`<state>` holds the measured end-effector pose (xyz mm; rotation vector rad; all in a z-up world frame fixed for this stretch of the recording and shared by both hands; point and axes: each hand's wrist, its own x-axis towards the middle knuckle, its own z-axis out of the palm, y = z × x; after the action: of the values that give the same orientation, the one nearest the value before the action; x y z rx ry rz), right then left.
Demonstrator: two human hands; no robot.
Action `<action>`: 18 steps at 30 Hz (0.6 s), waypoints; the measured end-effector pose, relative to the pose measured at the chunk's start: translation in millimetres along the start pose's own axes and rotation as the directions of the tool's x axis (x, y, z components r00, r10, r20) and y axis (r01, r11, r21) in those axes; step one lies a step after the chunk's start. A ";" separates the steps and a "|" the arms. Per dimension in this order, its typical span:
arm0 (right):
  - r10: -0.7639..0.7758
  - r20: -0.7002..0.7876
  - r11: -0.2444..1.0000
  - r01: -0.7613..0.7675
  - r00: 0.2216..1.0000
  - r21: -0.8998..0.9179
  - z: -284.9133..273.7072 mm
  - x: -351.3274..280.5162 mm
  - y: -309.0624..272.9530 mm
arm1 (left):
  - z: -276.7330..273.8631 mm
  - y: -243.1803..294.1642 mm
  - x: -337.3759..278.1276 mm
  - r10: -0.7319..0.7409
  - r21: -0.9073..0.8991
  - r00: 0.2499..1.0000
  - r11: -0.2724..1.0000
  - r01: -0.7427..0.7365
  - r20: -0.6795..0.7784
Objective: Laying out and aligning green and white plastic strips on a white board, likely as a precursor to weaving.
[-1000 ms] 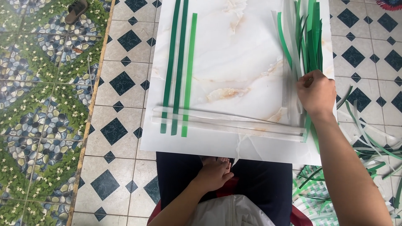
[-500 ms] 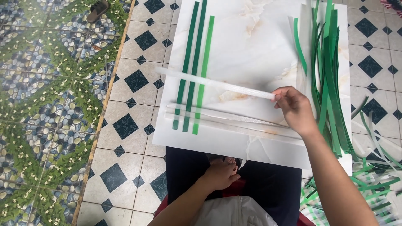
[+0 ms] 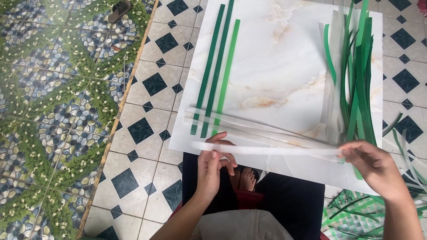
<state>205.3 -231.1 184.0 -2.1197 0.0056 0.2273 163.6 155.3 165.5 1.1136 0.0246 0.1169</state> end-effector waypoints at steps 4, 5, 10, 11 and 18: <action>0.042 0.003 0.999 -0.042 0.999 -0.032 -8.1 -6.7 10.0 | -6.5 -1.4 4.1 -0.068 0.063 0.993 0.995 0.075 -0.101; 0.032 -0.009 0.997 -0.031 0.999 0.069 -9.0 -6.8 13.9 | -8.3 -2.8 5.7 -0.056 0.127 0.990 0.989 0.073 -0.129; 0.019 0.061 0.992 -0.027 0.998 0.122 1.2 2.2 -18.0 | -20.8 -5.4 21.3 -0.019 0.183 0.962 0.980 0.072 -0.273; 0.021 0.051 1.000 -0.021 0.998 0.012 6.6 5.7 -28.5 | -27.6 -7.0 26.8 0.016 0.122 0.947 0.992 0.024 -0.321; 0.190 -0.006 0.982 -0.190 0.982 0.005 22.7 52.3 -73.5 | -81.1 18.6 88.4 -0.115 0.140 0.962 0.978 0.153 -0.249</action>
<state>259.9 -168.4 225.5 -2.1159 0.2129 0.3329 243.6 245.2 149.7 1.2478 0.3303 0.1284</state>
